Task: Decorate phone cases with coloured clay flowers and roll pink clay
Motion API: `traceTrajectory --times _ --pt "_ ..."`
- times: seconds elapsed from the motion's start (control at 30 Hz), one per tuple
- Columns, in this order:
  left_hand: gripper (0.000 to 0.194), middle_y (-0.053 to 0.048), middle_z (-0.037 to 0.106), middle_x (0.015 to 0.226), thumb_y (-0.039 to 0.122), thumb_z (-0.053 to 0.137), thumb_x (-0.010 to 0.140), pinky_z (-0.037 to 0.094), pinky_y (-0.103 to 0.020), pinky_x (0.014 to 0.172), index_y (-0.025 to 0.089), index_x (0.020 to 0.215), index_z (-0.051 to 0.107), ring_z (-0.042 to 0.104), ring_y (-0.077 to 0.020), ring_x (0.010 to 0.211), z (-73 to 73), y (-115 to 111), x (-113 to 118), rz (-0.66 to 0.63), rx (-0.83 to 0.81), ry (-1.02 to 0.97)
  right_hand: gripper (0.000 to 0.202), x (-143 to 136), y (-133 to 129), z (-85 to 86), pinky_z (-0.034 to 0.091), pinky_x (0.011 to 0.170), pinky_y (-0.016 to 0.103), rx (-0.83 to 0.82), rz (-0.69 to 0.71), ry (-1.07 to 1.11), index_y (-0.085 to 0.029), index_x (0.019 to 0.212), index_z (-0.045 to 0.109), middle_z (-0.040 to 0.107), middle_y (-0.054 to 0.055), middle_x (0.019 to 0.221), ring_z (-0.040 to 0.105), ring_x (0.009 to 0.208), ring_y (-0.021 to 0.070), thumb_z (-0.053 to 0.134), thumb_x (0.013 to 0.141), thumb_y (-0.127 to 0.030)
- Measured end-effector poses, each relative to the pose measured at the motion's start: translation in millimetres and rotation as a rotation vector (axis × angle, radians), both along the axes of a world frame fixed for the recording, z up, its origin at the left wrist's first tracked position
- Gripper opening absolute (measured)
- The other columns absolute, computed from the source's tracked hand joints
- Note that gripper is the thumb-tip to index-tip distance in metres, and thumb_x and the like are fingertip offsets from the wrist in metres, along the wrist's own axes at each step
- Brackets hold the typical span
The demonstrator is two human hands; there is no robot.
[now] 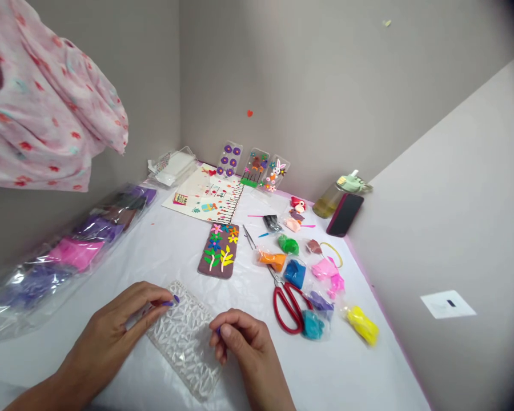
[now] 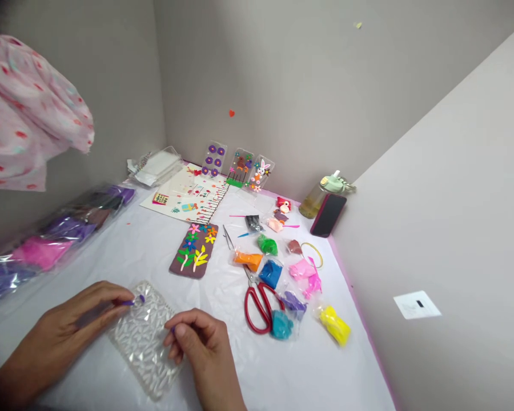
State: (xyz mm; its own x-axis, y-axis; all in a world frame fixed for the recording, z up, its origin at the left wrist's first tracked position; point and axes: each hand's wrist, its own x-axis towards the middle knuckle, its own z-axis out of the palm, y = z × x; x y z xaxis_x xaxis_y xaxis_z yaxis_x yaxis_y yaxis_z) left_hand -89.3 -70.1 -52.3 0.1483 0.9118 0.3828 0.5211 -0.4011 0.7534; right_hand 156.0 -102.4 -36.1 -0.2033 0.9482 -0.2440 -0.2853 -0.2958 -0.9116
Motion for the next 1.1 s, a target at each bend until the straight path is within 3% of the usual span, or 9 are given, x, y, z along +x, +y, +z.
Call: traceTrajectory --times 0.27,0.43,0.57,0.63,0.8,1.1 --pt "0.027 0.006 0.076 0.084 0.053 0.064 0.1 0.054 -0.017 0.076 0.03 0.089 0.074 0.073 -0.0132 0.08 0.9 1 -3 -0.004 0.041 0.067 0.039 1 2 1.9 0.043 0.061 0.022 -0.019 0.015 0.004 -0.018 0.09 0.083 0.071 0.003 0.073 0.056 0.061 0.0097 0.084 0.085 -0.057" --pt "0.027 0.007 0.082 0.095 0.057 0.061 0.102 0.056 -0.023 0.089 0.034 0.1 0.077 0.076 -0.017 0.094 -7.4 4 -4 0.024 0.15 0.141 0.041 1 3 4.7 0.043 0.061 0.022 -0.029 0.043 0.01 -0.018 0.089 0.082 0.071 0.003 0.072 0.056 0.06 0.01 0.085 0.084 -0.059" --pt "0.028 0.006 0.082 0.092 0.056 0.062 0.102 0.054 -0.03 0.102 0.032 0.098 0.075 0.076 -0.0191 0.089 -10.7 5 -2 0.029 0.208 0.153 0.043 0 3 5.2 0.043 0.06 0.024 -0.036 0.044 0.004 -0.018 0.089 0.082 0.071 0.003 0.072 0.055 0.059 0.0107 0.085 0.083 -0.06" --pt "0.025 0.005 0.081 0.09 0.053 0.063 0.102 0.052 -0.03 0.103 0.031 0.098 0.075 0.075 -0.0188 0.088 -9.6 6 -1 -0.001 0.202 0.136 0.042 0 3 5.6 0.043 0.061 0.024 -0.04 0.041 0.004 -0.018 0.088 0.082 0.071 0.004 0.072 0.055 0.059 0.0109 0.085 0.083 -0.06" --pt "0.019 0.003 0.077 0.089 0.047 0.068 0.1 0.054 -0.026 0.084 0.03 0.097 0.074 0.071 -0.0191 0.09 -7.0 7 0 -0.04 0.138 0.111 0.043 0 3 7.1 0.044 0.061 0.025 -0.046 0.048 0.004 -0.018 0.088 0.082 0.071 0.004 0.072 0.055 0.059 0.0112 0.085 0.082 -0.06" --pt "0.013 0.004 0.073 0.095 0.042 0.068 0.101 0.047 -0.024 0.089 0.03 0.102 0.072 0.065 -0.0177 0.096 -15.7 6 -3 -0.075 0.117 0.143 0.044 0 3 5.4 0.043 0.06 0.023 -0.05 0.069 0.008 -0.018 0.088 0.082 0.07 0.003 0.072 0.055 0.059 0.0103 0.085 0.082 -0.062"
